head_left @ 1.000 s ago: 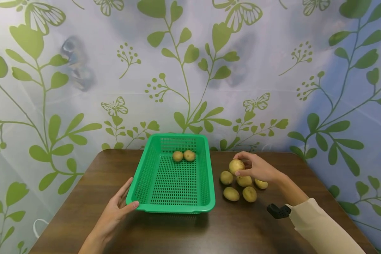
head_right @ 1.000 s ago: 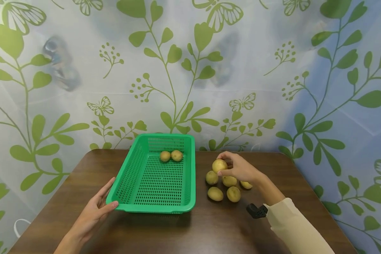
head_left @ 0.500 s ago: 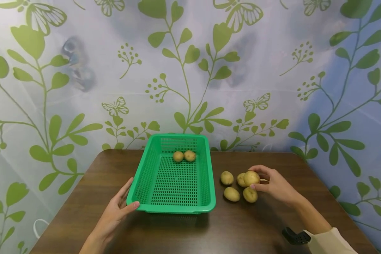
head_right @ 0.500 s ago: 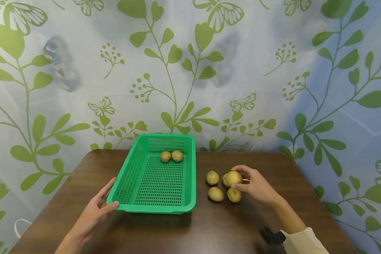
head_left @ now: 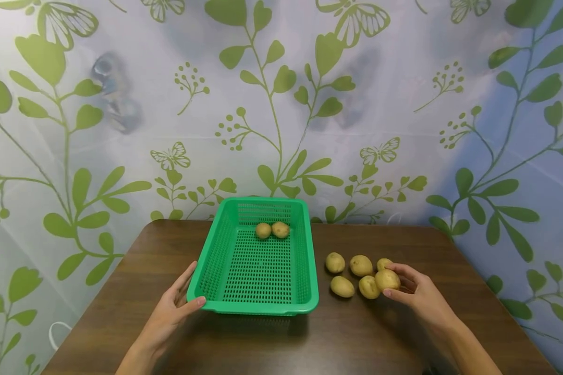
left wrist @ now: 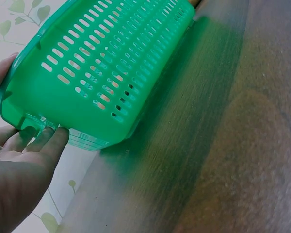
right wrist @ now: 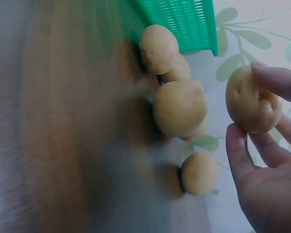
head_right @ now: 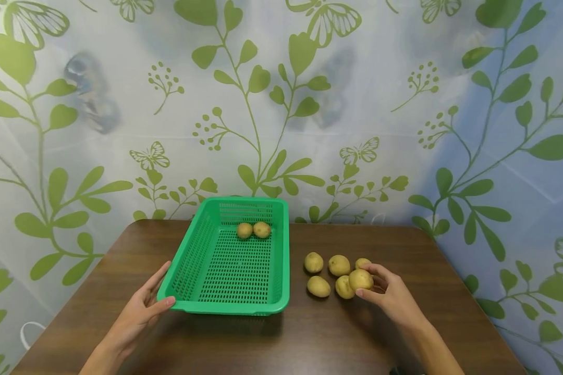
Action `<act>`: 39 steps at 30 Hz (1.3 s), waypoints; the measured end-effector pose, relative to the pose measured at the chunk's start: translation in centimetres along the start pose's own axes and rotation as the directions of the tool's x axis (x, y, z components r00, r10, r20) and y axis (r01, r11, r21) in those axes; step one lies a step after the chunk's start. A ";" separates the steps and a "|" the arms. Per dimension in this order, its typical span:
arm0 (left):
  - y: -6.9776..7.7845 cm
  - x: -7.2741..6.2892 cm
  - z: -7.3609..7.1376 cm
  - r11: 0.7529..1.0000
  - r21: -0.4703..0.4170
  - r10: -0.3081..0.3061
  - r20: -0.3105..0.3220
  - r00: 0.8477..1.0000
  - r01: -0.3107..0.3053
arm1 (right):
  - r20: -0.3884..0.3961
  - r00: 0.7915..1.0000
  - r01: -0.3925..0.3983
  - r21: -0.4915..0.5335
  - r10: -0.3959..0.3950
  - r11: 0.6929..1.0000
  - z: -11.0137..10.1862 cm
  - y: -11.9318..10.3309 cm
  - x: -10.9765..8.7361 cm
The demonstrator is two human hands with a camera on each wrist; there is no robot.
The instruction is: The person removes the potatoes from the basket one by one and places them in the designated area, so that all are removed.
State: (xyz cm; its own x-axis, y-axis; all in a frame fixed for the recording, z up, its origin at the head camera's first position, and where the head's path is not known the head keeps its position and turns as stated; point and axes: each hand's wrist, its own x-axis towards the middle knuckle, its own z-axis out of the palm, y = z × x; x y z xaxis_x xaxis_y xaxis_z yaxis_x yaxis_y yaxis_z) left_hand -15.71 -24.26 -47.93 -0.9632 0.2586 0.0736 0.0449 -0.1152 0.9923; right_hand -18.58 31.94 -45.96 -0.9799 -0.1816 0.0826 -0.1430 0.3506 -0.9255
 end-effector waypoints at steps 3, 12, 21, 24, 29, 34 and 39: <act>0.0 -0.1 0.0 1.000 0.001 -0.006 -0.005 1.000 0.006 | -0.028 0.999 -0.040 0.016 0.041 0.999 -0.1 0.4 -1.0; -0.4 -0.8 0.1 0.999 0.031 -0.028 -0.036 0.999 0.029 | -0.133 0.989 -0.068 0.026 0.071 0.997 -0.2 1.5 -2.6; -0.6 -0.9 0.1 1.000 0.015 -0.014 -0.028 1.000 0.014 | -0.142 0.980 -0.141 0.005 0.140 0.990 0.4 2.4 -3.0; -0.5 -0.5 0.2 1.000 0.006 -0.005 -0.013 1.000 0.005 | -0.144 0.976 -0.168 -0.028 0.162 0.985 0.2 3.3 -3.0; -0.4 -0.4 0.1 1.000 0.008 0.000 -0.013 1.000 0.000 | -0.148 0.974 -0.191 -0.107 0.174 0.976 0.1 4.6 -2.3; -0.2 -0.3 -0.2 0.999 0.039 0.010 -0.025 1.000 -0.009 | -0.145 0.978 -0.172 -0.138 0.152 0.975 0.3 4.8 -1.3; 0.1 0.2 -0.3 0.999 0.046 0.018 -0.012 1.000 -0.018 | -0.158 0.977 -0.168 -0.161 0.142 0.973 0.2 4.4 -0.8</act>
State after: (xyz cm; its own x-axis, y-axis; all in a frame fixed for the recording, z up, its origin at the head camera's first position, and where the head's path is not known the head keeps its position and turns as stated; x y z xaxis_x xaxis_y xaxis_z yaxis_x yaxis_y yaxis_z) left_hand -15.99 -24.46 -47.89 -0.9654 0.2445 0.0904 0.0739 -0.0756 0.9944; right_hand -18.44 33.42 -50.21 -0.9998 0.0175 0.0074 0.0028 0.5193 -0.8546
